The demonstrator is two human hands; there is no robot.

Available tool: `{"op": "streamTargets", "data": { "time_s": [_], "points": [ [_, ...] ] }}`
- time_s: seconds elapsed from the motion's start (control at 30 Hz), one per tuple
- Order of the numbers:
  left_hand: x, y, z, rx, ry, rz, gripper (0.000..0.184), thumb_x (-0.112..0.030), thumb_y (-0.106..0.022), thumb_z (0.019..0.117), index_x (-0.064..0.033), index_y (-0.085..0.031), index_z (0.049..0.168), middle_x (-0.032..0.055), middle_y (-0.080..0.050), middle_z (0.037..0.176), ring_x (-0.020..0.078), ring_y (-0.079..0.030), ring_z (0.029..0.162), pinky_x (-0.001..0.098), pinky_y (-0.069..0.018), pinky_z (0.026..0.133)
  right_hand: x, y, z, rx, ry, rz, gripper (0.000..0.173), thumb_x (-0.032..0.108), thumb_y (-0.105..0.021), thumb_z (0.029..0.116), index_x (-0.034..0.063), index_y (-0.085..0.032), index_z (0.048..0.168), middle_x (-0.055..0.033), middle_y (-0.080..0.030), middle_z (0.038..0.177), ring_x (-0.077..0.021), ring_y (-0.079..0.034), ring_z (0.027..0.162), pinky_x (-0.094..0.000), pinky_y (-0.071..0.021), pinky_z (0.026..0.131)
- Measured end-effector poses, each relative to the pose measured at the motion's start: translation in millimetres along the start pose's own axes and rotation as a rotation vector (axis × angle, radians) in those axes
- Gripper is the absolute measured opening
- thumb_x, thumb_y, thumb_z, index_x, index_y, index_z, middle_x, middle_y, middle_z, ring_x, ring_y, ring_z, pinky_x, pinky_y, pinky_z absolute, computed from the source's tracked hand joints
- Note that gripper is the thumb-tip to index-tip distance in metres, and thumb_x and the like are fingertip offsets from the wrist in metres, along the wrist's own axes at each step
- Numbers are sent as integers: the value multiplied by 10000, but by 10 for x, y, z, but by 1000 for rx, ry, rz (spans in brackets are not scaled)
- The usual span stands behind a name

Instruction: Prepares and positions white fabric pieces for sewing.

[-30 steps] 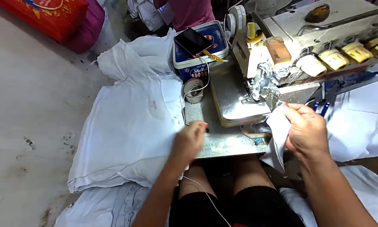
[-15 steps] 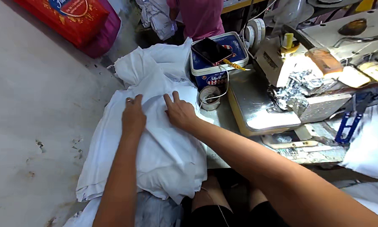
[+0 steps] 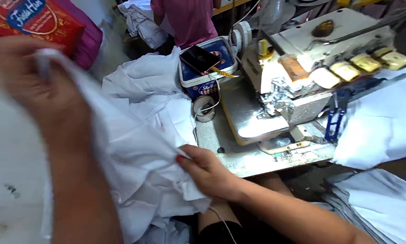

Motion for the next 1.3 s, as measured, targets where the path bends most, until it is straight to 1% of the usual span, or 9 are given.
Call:
{"op": "streamTargets", "data": {
  "time_s": [0.17,0.3,0.77,0.83,0.9,0.97,1.03,1.17,1.3],
  "points": [
    [-633,-1885,146,679,53,-130,219,-111,-658,977,68,-690,1100,266,-699,1082,415,-679,1045,594,-510,940,-214,1103,-865,-438,-202,16,167,23,-484,1031,27,-650,1036,86,-695,893,41,-659,820,-176,-573,795],
    [-909,-2687,-64,976,287,-62,255,-169,-654,1005,38,-671,1152,282,-679,1115,456,-644,1113,632,-477,973,-304,1515,-1290,-651,-327,-20,173,28,-485,1039,53,-656,1033,86,-702,833,29,-671,754,-158,-577,729],
    [-1101,-2847,-120,680,500,102,497,-212,-652,989,25,-516,1404,300,-599,1306,452,-572,1261,598,-445,1042,-486,1804,-1258,-714,-163,-252,212,89,-526,1029,-70,-623,1129,18,-682,944,73,-631,823,-111,-532,766],
    [-1259,-2511,-299,471,398,-28,456,-170,-636,986,42,-550,1381,308,-582,1317,439,-570,1242,570,-449,1048,-390,1820,-1323,-651,-107,-287,349,189,-469,1065,-109,-571,1215,-15,-654,1027,71,-611,871,-115,-523,782],
    [-1579,-2153,-660,313,365,-208,278,-139,-610,995,50,-622,1198,211,-656,1110,260,-647,975,389,-538,828,-264,1778,-1396,-567,-9,-298,481,345,-399,1103,-84,-563,1244,14,-644,1114,60,-587,1039,-149,-495,925],
    [-1893,-2001,-1187,390,530,-539,271,-174,-570,1000,65,-643,1107,113,-679,996,88,-645,879,242,-533,748,-187,1692,-1456,-514,15,-256,572,502,-341,1095,11,-581,1265,65,-648,1170,53,-591,1101,-176,-505,968],
    [-2108,-2019,-1643,630,723,-903,489,-297,-485,1053,142,-554,1256,106,-654,1103,42,-623,978,216,-530,822,-129,1590,-1469,-472,14,-201,594,567,-323,1070,80,-600,1264,93,-646,1171,44,-603,1094,-193,-523,962],
    [-2247,-2037,-2007,533,1148,-1282,212,-37,-557,996,51,-575,1187,-46,-685,885,11,-670,736,204,-582,653,-102,1417,-1464,-412,54,-158,499,534,-374,1070,142,-635,1234,126,-637,1115,78,-610,987,-150,-534,878],
    [-2162,-1878,-1963,213,918,-1160,154,82,-617,919,48,-658,1063,-56,-722,891,-7,-677,774,192,-588,717,-107,1354,-1516,-408,43,-173,448,394,-553,1048,33,-534,1312,71,-627,1139,55,-616,983,-161,-544,876]
  ]
}}
Point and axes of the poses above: each hand's wrist, its own z-axis towards the middle knuckle, its own y-axis out of the back of the hand, x = y × z, the point moved 5 cm from there along z, towards the middle knuckle
